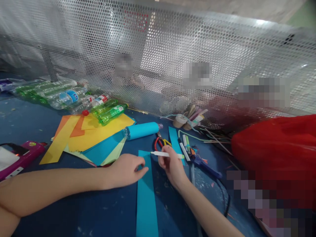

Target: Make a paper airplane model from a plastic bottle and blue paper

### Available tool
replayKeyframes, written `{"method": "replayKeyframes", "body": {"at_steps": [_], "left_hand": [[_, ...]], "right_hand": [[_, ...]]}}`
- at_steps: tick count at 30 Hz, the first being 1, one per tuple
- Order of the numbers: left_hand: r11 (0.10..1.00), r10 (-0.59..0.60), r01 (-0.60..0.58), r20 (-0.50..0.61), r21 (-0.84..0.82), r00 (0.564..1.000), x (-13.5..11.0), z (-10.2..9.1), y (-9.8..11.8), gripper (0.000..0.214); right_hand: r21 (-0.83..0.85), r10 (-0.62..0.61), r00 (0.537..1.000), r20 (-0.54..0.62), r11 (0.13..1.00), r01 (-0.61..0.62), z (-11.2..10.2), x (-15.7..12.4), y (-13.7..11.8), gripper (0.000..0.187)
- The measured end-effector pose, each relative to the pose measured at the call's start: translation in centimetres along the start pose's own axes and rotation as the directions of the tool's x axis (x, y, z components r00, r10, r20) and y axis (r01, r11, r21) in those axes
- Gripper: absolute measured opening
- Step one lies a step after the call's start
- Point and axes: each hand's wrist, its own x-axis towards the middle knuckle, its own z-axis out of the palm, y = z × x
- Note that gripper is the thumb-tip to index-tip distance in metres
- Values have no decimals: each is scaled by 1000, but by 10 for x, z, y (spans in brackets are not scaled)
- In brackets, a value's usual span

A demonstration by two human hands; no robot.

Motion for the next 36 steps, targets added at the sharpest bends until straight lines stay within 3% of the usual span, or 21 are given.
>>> {"method": "replayKeyframes", "body": {"at_steps": [3, 7, 12, 16, 22, 36], "left_hand": [[963, 146, -157, 64, 219, 987, -13, 9, 12, 35], [905, 114, -169, 160, 391, 980, -27, 19, 25, 50], [925, 106, -181, 229, 336, 968, -32, 12, 35, 65], [936, 133, -200, 233, 290, 963, -32, 6, 36, 79], [938, 70, -144, 234, 316, 970, -26, 11, 26, 72], [916, 58, -150, 249, 371, 967, -23, 15, 29, 64]], "right_hand": [[-125, 9, 1000, 24, 992, -6, 2, 1, 1, 24], [-292, -78, 995, 57, 952, 91, 5, -1, 2, 24], [-369, -125, 992, 1, 922, 117, -2, 2, 6, 15], [-367, -124, 992, -15, 924, 110, -5, 4, 10, 27], [-438, -181, 983, 7, 884, 166, -5, 2, 8, 31], [-412, -138, 983, 122, 894, 177, 0, -3, 6, 28]]}}
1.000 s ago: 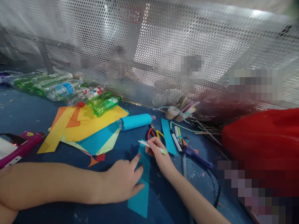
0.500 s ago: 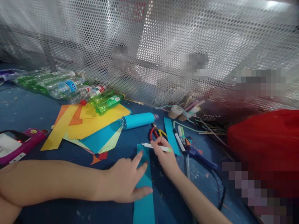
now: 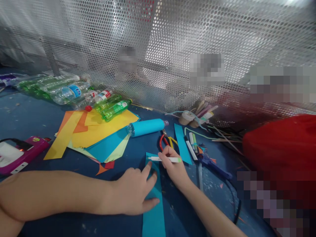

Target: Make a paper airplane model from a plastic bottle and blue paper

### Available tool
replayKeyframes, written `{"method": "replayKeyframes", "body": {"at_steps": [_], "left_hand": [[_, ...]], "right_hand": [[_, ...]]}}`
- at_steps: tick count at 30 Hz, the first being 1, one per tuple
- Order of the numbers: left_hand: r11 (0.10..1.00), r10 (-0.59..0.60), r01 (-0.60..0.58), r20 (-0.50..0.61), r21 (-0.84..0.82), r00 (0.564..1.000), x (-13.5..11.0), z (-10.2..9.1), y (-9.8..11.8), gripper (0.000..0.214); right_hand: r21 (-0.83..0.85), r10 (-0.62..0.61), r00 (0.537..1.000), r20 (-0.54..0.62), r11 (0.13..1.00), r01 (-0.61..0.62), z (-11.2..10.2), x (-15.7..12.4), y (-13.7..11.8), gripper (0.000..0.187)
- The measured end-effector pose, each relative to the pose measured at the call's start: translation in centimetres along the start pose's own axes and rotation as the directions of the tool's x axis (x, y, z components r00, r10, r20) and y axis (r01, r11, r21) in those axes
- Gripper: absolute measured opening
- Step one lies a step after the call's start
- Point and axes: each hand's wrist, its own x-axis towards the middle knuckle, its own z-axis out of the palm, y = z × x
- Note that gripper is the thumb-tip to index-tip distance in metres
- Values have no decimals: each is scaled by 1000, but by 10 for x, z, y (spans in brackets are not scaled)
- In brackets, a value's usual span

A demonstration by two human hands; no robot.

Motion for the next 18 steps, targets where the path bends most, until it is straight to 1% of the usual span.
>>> {"method": "replayKeyframes", "body": {"at_steps": [4, 11, 18], "left_hand": [[1000, 2, -2, 11, 7, 1000, 0, -1, 0, 64], [1000, -13, 13, 41, 7, 999, 0, -2, 0, 64], [1000, -13, 12, 53, 21, 999, 0, -3, 1, 65]], "right_hand": [[8, -2, 1000, 27, 1000, 2, 0, 0, 2, 28], [-16, -15, 1000, 20, 1000, 15, 0, -2, 1, 27], [-25, -17, 998, 65, 1000, 19, -1, 0, 6, 26]]}}
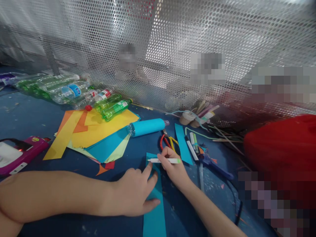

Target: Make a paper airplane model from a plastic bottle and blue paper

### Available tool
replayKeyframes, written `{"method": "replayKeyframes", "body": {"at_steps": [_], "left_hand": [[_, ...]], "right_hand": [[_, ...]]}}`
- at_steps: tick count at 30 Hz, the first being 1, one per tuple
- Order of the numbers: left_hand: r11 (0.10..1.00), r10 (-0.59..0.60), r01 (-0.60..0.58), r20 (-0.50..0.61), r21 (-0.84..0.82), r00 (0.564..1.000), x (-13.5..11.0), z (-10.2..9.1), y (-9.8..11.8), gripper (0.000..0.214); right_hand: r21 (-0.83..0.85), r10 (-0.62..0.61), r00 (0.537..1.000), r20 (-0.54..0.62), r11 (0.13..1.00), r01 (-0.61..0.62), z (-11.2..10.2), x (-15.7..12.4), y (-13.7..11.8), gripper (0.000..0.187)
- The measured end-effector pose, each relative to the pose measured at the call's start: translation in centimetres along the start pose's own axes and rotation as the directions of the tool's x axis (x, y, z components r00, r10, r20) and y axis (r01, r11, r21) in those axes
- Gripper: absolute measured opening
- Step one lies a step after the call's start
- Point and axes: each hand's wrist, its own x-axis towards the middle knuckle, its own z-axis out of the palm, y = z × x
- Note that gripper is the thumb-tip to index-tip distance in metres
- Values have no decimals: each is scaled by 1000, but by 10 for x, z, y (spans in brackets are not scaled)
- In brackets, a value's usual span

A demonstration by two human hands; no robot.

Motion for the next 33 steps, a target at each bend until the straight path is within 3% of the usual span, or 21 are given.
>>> {"method": "replayKeyframes", "body": {"at_steps": [14, 21, 33], "left_hand": [[1000, 1, -1, 2, 2, 1000, 0, 0, 0, 65], [1000, -9, 9, -49, 3, 999, -1, 4, 0, 65], [1000, -7, 6, -36, -7, 999, 0, 3, 0, 65]], "right_hand": [[-95, -23, 994, -108, 995, 13, 2, 1, -2, 25], [-208, -63, 974, -220, 978, 17, 1, 1, -8, 25], [-331, -102, 945, -312, 944, -8, -8, 0, -8, 25]]}}
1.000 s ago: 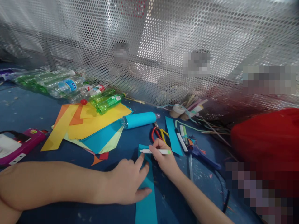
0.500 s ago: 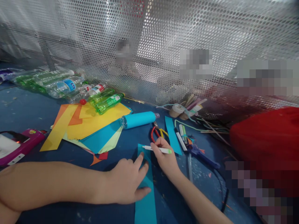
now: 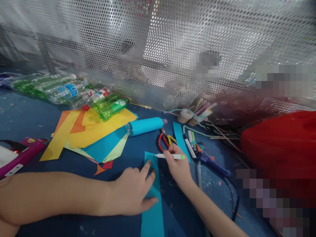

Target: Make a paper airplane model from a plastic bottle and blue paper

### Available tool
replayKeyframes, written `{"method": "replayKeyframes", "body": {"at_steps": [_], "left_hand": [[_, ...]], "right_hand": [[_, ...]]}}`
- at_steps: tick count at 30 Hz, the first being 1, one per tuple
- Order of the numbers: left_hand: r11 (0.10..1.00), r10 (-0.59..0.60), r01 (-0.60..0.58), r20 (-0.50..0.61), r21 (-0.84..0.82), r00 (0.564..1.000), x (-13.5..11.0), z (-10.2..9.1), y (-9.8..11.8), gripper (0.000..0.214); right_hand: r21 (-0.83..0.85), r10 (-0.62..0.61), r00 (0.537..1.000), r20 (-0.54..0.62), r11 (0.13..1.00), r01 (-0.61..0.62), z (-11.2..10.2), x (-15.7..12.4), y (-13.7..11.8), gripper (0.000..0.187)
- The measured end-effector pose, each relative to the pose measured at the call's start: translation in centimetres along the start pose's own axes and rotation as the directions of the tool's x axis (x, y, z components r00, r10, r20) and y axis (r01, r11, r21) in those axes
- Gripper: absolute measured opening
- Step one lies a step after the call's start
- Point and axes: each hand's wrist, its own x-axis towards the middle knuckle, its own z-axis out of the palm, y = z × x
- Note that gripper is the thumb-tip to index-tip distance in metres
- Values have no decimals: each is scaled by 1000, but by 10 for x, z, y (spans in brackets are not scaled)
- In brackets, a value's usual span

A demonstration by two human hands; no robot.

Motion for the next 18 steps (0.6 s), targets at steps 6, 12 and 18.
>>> {"method": "replayKeyframes", "body": {"at_steps": [6, 12, 18], "left_hand": [[1000, -3, 3, 15, -5, 1000, 0, 1, 0, 66], [1000, -1, 2, 49, -25, 999, 1, -1, 0, 67], [1000, 0, 0, 44, -10, 999, 0, 1, 1, 67]], "right_hand": [[-14, -11, 1000, -7, 1000, 11, -3, 2, -1, 25], [-24, -24, 1000, -13, 999, 23, -5, 2, -2, 26], [7, -3, 1000, 10, 1000, 3, -5, 2, -2, 27]]}}
